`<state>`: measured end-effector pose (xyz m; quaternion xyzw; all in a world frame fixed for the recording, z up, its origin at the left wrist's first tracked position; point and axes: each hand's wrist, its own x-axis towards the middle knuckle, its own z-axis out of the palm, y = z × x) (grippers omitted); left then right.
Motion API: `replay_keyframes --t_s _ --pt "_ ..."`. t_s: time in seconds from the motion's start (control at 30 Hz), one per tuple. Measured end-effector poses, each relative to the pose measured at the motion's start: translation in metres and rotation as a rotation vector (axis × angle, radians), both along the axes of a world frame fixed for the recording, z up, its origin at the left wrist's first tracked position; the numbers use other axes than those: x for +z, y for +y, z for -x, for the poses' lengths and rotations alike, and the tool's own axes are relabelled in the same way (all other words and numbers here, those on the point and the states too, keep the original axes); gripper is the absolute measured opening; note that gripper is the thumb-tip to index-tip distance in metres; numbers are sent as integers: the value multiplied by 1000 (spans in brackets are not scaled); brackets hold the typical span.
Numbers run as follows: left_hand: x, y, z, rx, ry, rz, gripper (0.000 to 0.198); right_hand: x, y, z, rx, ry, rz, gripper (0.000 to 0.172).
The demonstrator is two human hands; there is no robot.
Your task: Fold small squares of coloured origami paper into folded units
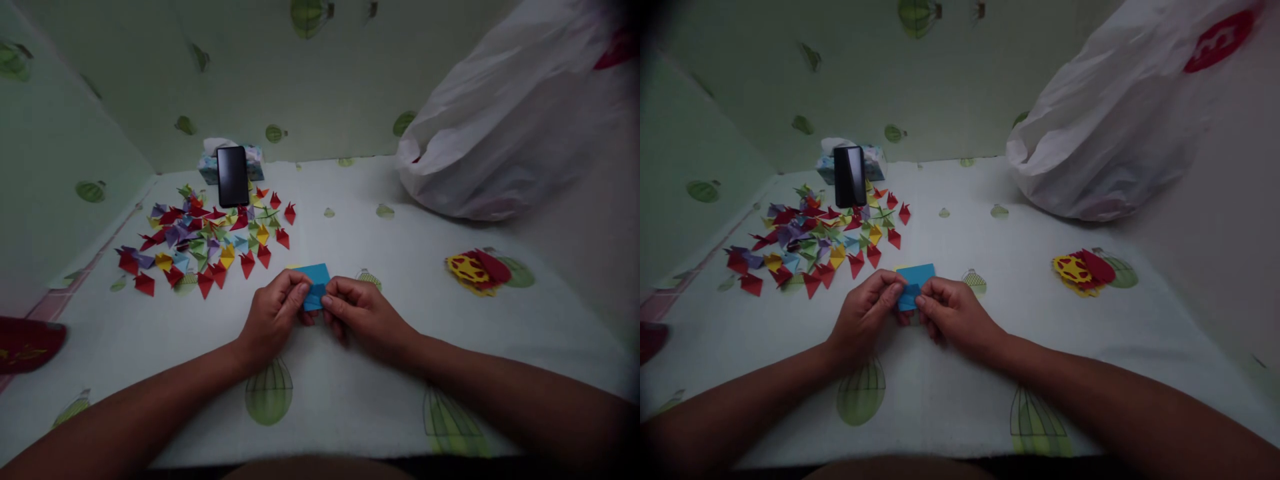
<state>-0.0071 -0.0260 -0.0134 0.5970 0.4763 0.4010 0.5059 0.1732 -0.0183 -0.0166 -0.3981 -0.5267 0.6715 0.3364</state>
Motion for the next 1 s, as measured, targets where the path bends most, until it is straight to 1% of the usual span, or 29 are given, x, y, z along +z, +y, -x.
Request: replay_keyframes --t_s 0.13,0.23,0.47,0.57,0.73,0.8,0.87,0.93,1.0 --pt "1 2 0 -39 -124 112 21 2 2 -2 -60 10 -19 28" --pt "1 2 -2 -49 -147 181 22 1 2 -2 -58 6 -22 28" --pt "2 1 -1 -29 -142 202 26 -2 2 -3 -13 11 -24 26" --pt "3 2 -1 -34 -131 202 26 -1 1 -2 -23 18 -21 27" --pt "7 3 0 -39 -71 204 28 0 0 -1 19 53 41 29" --pt "9 4 1 -24 -58 166 29 0 2 -2 11 105 76 30" --pt "10 6 3 17 -38 69 24 -1 4 -3 -3 183 129 29" --pt "9 8 6 31 18 -90 16 0 6 -4 -2 264 202 28" --pt "7 11 9 -18 114 -298 21 1 9 -5 27 324 284 28"
